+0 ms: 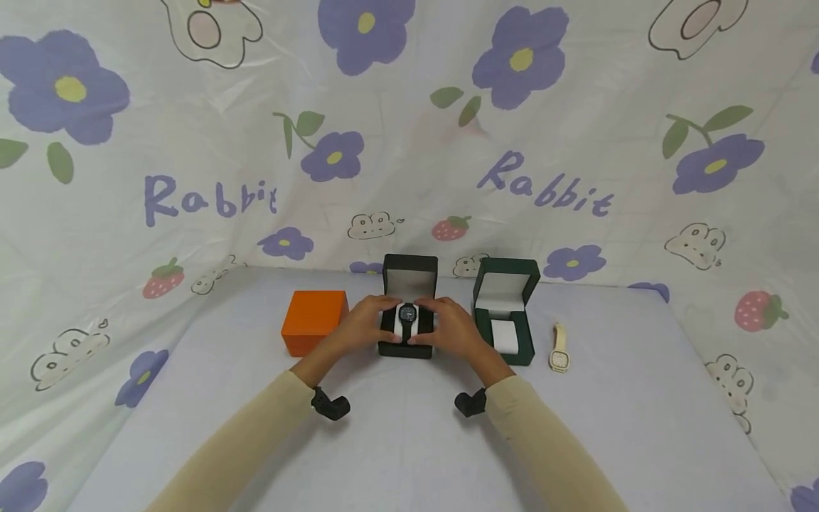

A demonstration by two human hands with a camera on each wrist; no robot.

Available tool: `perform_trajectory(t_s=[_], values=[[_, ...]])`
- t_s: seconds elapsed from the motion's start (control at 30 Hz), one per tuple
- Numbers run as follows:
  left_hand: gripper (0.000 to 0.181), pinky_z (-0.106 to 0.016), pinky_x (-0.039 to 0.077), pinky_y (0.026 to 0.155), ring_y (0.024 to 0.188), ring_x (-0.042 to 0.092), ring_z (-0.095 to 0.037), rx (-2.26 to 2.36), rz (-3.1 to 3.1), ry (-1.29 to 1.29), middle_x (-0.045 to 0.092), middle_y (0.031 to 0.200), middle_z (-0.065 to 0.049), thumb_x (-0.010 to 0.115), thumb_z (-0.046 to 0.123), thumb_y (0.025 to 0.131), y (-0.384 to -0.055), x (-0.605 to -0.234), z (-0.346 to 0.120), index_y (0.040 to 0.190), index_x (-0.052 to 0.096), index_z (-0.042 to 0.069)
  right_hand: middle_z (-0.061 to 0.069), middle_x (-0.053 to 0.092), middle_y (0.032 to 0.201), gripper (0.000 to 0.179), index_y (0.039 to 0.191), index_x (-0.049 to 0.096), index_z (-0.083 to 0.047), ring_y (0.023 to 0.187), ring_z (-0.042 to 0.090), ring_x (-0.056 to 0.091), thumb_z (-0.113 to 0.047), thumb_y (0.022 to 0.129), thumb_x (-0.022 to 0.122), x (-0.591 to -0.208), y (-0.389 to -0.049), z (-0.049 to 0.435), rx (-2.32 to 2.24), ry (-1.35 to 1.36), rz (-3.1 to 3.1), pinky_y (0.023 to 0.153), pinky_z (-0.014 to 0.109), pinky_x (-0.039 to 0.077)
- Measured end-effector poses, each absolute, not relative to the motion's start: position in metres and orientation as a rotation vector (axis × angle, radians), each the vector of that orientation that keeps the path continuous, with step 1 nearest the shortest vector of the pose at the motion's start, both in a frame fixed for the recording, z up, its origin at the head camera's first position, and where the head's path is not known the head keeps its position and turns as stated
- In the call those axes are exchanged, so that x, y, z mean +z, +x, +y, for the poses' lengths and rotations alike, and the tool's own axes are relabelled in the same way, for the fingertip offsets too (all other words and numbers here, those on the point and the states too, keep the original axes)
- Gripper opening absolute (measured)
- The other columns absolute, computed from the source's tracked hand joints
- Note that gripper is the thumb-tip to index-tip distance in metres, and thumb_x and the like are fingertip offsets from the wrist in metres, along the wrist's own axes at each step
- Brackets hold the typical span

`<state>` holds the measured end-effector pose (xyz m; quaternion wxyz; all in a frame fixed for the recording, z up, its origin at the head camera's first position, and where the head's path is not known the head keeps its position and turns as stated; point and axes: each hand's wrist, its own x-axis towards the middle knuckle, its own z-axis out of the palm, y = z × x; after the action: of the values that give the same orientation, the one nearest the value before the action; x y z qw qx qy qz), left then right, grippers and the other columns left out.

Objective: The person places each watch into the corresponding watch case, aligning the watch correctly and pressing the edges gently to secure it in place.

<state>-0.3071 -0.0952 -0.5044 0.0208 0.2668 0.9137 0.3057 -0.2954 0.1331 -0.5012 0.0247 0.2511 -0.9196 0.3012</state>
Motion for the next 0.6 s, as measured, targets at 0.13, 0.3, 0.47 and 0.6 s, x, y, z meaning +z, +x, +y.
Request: perform_trajectory(t_s=[0.13, 0.3, 0.47, 0.6], values=[[0.073, -0.04, 0.046, 0.11, 0.12, 0.057, -0.028, 0.919, 2.846, 0.834, 0.063, 0.137, -0.013, 0.09, 0.023, 0.079, -0.3072, -0.5068, -0.0939, 0.141, 0.058, 0.001, 0.016, 0.063, 0.132, 0.078, 0.138, 0.062, -0.008, 0.122, 0.037, 0.058, -0.037, 0.073, 0.093, -0.5028, -0.2953, 0.1337, 0.926, 0.775, -2.851, 0.1, 0.056, 0.05], [0.073, -0.04, 0.044, 0.112, 0.123, 0.055, -0.029, 0.906, 2.851, 0.8, 0.061, 0.138, -0.012, 0.09, 0.024, 0.079, -0.3064, -0.5058, -0.0925, 0.141, 0.059, 0.002, 0.015, 0.064, 0.131, 0.077, 0.139, 0.062, -0.008, 0.123, 0.035, 0.057, -0.037, 0.074, 0.092, -0.5041, -0.2963, 0.1341, 0.898, 0.789, -2.843, 0.101, 0.055, 0.05], [0.074, -0.042, 0.041, 0.115, 0.128, 0.054, -0.033, 0.885, 2.852, 0.796, 0.059, 0.14, -0.016, 0.09, 0.024, 0.08, -0.3058, -0.5056, -0.0927, 0.141, 0.057, -0.001, 0.016, 0.064, 0.132, 0.074, 0.139, 0.062, -0.007, 0.124, 0.035, 0.056, -0.036, 0.077, 0.09, -0.5056, -0.297, 0.1341, 0.872, 0.834, -2.849, 0.102, 0.055, 0.05], [0.073, -0.042, 0.04, 0.116, 0.129, 0.054, -0.033, 0.875, 2.843, 0.803, 0.058, 0.14, -0.017, 0.089, 0.022, 0.081, -0.3053, -0.5058, -0.0935, 0.142, 0.056, -0.002, 0.016, 0.063, 0.133, 0.072, 0.139, 0.062, -0.006, 0.126, 0.034, 0.055, -0.035, 0.079, 0.089, -0.5054, -0.2967, 0.1344, 0.874, 0.858, -2.853, 0.104, 0.054, 0.048]])
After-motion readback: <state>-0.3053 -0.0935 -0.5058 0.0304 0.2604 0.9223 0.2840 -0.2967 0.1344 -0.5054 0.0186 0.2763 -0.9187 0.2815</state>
